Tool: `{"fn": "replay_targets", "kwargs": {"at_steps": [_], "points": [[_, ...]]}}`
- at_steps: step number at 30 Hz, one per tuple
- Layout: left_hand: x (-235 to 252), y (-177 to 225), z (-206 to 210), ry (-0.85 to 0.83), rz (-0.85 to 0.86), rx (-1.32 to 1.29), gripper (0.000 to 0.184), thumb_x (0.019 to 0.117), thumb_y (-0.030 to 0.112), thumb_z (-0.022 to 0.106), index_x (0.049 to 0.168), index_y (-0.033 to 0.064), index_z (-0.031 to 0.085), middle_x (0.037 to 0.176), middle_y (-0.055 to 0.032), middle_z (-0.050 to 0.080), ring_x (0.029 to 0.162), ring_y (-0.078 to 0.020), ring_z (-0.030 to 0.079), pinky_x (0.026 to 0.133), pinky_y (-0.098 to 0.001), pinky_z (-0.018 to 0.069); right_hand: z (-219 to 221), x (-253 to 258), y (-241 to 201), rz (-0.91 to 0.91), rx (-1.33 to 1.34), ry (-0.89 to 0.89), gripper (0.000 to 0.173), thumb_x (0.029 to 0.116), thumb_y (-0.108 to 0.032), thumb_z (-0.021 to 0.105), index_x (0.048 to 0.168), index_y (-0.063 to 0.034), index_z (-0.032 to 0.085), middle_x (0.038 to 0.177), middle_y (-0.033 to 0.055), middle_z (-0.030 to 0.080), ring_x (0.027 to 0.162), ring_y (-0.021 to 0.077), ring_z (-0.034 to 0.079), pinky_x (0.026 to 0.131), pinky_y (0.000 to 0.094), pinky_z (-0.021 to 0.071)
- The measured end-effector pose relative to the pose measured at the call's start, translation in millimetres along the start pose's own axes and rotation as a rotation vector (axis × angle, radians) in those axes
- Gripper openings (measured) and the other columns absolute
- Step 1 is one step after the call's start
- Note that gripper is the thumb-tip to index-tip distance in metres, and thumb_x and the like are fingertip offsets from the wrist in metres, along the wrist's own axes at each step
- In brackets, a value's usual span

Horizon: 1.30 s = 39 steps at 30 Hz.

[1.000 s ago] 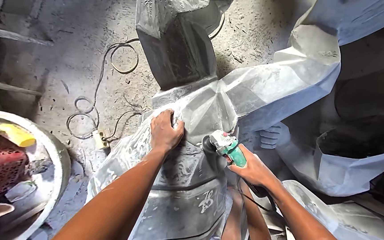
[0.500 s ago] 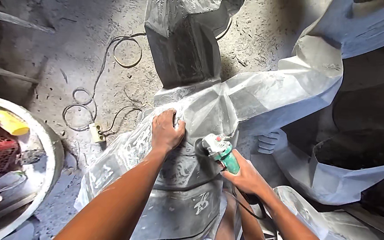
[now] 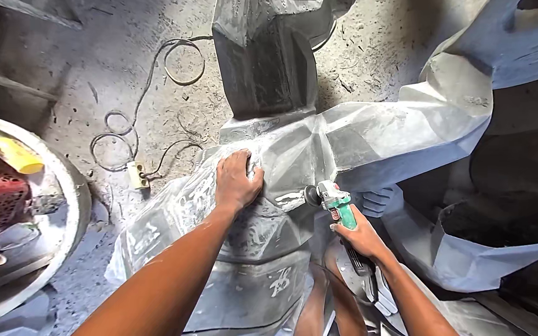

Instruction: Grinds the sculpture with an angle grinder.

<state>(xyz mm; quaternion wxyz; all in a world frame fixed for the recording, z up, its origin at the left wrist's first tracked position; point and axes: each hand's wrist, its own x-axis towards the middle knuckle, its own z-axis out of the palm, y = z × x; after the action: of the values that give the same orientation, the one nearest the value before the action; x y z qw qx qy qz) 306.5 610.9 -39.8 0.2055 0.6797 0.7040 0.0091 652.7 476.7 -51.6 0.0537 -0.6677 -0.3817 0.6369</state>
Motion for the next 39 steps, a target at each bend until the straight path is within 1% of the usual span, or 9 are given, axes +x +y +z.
{"fn": "replay_targets", "kwargs": {"at_steps": [3,5,9,13,16,24,29,34,39], "points": [[1,1,0,-0.003,0.006,0.001,0.061,0.0952,0.049,0.04,0.14,0.0109,0.057,0.145,-0.0102,0.058,0.14,-0.0274,0.05,0.121,-0.0569,0.026,25,-17,10,0.042,0.37,0.035,0.071,0.0842,-0.043,0.081,0.139,-0.0101,0.05,0.103,0.0105,0.07,0.079,0.0205,0.073,0.071,0.0387,0.0653],[1,1,0,-0.002,0.008,0.008,0.06,0.0952,0.048,0.041,0.14,0.0106,0.057,0.145,-0.0107,0.058,0.139,-0.028,0.05,0.121,-0.057,0.0262,53,-32,12,0.113,0.723,0.039,0.072,0.0874,-0.032,0.078,0.143,-0.0042,0.042,0.099,0.0176,0.069,0.072,0.0284,0.072,0.064,0.0432,0.0652],[0,0,-1,-0.007,0.027,0.02,0.058,0.0967,0.044,0.042,0.14,0.0092,0.056,0.146,-0.0119,0.057,0.138,-0.0304,0.051,0.12,-0.0572,0.0288,109,-54,8,0.229,1.124,0.095,0.073,0.0943,-0.031,0.071,0.15,-0.006,0.03,0.09,0.0196,0.067,0.071,0.0312,0.071,0.063,0.0467,0.064],[-1,-3,0,0.0,0.044,0.031,0.059,0.0964,0.045,0.041,0.14,0.0091,0.056,0.146,-0.0127,0.057,0.138,-0.0317,0.051,0.118,-0.0581,0.0296,157,-60,-17,0.246,1.184,0.284,0.081,0.0897,-0.031,0.075,0.153,-0.0051,0.031,0.101,0.0211,0.068,0.073,0.0318,0.072,0.063,0.0474,0.0651],[-1,-3,-1,-0.005,0.052,0.036,0.058,0.0961,0.044,0.041,0.14,0.0089,0.057,0.146,-0.0135,0.057,0.138,-0.0328,0.051,0.117,-0.0601,0.0309,176,-63,-38,0.21,1.214,0.347,0.084,0.0859,-0.029,0.077,0.15,-0.0023,0.031,0.1,0.0196,0.068,0.069,0.028,0.072,0.062,0.0433,0.0651],[-1,-6,-1,0.0,0.074,0.055,0.059,0.0945,0.04,0.042,0.141,0.0061,0.055,0.143,-0.0181,0.058,0.134,-0.0373,0.053,0.115,-0.062,0.0329,174,-41,-43,0.248,1.299,0.443,0.084,0.086,-0.028,0.078,0.151,-0.0033,0.03,0.101,0.0199,0.068,0.071,0.0274,0.072,0.064,0.0431,0.065],[-1,-5,-2,0.0,0.081,0.05,0.058,0.0948,0.039,0.042,0.141,0.0065,0.055,0.142,-0.0185,0.058,0.133,-0.037,0.054,0.114,-0.0626,0.0333,196,-55,-50,0.225,1.301,0.458,0.084,0.0838,-0.027,0.079,0.149,-0.0014,0.032,0.103,0.0187,0.067,0.071,0.0243,0.072,0.064,0.0399,0.0647],[0,-5,-1,-0.005,0.069,0.046,0.058,0.0946,0.039,0.041,0.141,0.0065,0.056,0.141,-0.0194,0.059,0.134,-0.0374,0.053,0.114,-0.0616,0.0338,220,-86,-70,0.195,1.098,0.451,0.088,0.0783,-0.037,0.083,0.145,0.0015,0.04,0.109,0.014,0.068,0.084,0.0163,0.072,0.076,0.0365,0.0639],[1,-4,-4,-0.009,0.091,0.041,0.057,0.0969,0.037,0.041,0.141,0.0043,0.055,0.141,-0.0217,0.058,0.133,-0.0406,0.053,0.113,-0.0639,0.0351,222,-85,-65,0.167,1.047,0.466,0.087,0.0793,-0.037,0.083,0.145,0.0022,0.041,0.112,0.0142,0.068,0.09,0.0157,0.071,0.082,0.0359,0.0627]]}}
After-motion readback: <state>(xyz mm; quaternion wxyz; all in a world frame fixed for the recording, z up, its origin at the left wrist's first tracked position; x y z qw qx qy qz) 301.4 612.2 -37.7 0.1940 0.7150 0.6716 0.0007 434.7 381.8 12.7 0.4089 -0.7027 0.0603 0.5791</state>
